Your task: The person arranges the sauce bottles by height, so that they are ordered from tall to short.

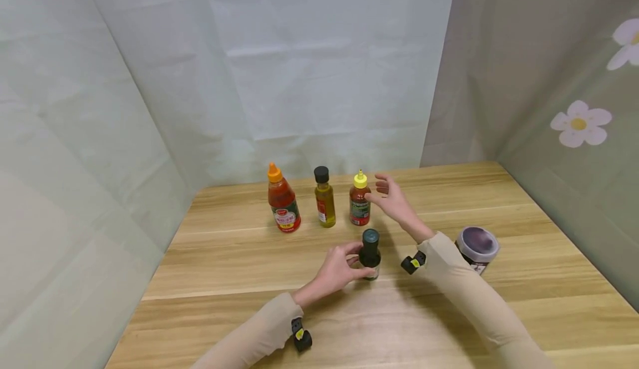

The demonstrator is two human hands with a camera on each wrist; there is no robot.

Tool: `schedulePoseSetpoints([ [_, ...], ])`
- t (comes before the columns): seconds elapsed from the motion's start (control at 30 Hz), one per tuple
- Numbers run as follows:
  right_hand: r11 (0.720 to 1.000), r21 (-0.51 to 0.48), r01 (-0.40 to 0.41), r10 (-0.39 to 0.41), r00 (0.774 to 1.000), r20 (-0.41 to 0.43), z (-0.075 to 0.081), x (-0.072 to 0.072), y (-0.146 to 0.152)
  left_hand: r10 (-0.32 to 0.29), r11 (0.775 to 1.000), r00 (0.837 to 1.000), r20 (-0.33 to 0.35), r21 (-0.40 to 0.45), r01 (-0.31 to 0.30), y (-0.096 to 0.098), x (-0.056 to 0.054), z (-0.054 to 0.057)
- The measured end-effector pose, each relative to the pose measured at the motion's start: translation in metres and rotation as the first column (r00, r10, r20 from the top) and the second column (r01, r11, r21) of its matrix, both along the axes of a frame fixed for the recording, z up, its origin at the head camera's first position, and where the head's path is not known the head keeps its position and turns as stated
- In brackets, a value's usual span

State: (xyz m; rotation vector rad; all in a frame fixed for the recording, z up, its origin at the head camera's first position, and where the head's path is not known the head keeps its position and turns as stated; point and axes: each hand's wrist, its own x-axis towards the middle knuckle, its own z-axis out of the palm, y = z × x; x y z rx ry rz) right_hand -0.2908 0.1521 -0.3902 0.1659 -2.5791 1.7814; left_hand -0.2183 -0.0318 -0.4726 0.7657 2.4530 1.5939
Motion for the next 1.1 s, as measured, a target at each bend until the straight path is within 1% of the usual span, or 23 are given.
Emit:
schedulePoseSetpoints([
  [0.2, 1.000, -0.005, -0.014, 0.014, 0.999, -0.033, 0.008, 0.013, 0.010, -0.001, 1.000, 1.000, 0.004, -0.002, 0.001, 0.000, 0.000, 0.001],
  [0.4, 0.999, 0.014, -0.045, 0.046, 0.996, -0.076, 0.009, 0.025, 0.017, -0.001, 1.000, 1.000, 0.013, 0.003, 0.001, 0.001, -0.001, -0.001],
  [0.7, 0.998, 0.026, -0.062, 0.065, 0.986, -0.155, 0.011, 0.044, 0.031, -0.003, 1.000, 1.000, -0.010, 0.000, 0.003, 0.001, 0.000, 0.000],
  [0.83, 0.998, 0.040, -0.050, 0.057, 0.979, -0.194, 0.010, 0.051, 0.038, -0.008, 1.000, 1.000, -0.012, 0.003, 0.008, 0.001, 0.001, 0.001],
  [1.1, 0.994, 0.105, -0.030, 0.057, 0.962, -0.267, 0.007, 0.060, 0.054, 0.010, 1.000, 1.000, 0.023, 0.016, -0.010, 0.001, 0.002, 0.000],
])
